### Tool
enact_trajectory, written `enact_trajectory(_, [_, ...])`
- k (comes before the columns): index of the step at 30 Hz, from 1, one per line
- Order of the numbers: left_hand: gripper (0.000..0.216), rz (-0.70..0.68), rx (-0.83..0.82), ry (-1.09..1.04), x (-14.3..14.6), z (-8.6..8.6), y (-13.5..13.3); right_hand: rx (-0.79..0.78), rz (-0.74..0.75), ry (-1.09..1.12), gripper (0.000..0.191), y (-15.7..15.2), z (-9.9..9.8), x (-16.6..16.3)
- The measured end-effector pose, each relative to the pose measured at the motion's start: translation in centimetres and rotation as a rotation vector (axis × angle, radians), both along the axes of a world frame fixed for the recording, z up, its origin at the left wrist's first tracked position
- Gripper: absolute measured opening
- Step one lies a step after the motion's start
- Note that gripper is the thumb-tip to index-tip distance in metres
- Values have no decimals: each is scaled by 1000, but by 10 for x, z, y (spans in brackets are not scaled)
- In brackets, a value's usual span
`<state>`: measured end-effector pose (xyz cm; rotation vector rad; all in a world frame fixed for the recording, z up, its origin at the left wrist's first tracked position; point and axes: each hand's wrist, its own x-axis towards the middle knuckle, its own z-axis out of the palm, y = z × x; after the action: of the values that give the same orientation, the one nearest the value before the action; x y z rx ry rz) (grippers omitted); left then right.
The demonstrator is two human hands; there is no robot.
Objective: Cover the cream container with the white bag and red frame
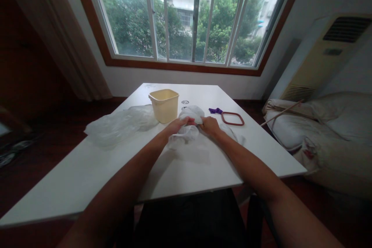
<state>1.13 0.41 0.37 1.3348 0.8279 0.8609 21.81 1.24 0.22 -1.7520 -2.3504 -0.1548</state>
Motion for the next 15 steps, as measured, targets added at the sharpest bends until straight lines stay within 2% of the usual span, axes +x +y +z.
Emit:
enact_trajectory(3, [68, 46, 69, -217, 8, -5, -1, -49, 57, -28, 36, -9, 2, -15])
enact_trajectory(6, [71, 23, 187, -183, 7, -7, -3, -86, 183, -24, 40, -15, 1, -23])
enact_trajectory(9, [76, -26, 372, -3, 1, -8, -2, -64, 355, 125, 43, -17, 1, -19])
enact_trajectory(11, [76, -21, 532, 201, -4, -10, 1, -55, 497, 298, 39, -16, 2, -10])
enact_trajectory(13, [67, 15, 641, 457, -6, -12, 4, -74, 614, 460, 33, -15, 6, 1])
enact_trajectory(15, [54, 24, 689, 664, -5, -14, 5, -107, 661, 564, 26, -15, 9, 9])
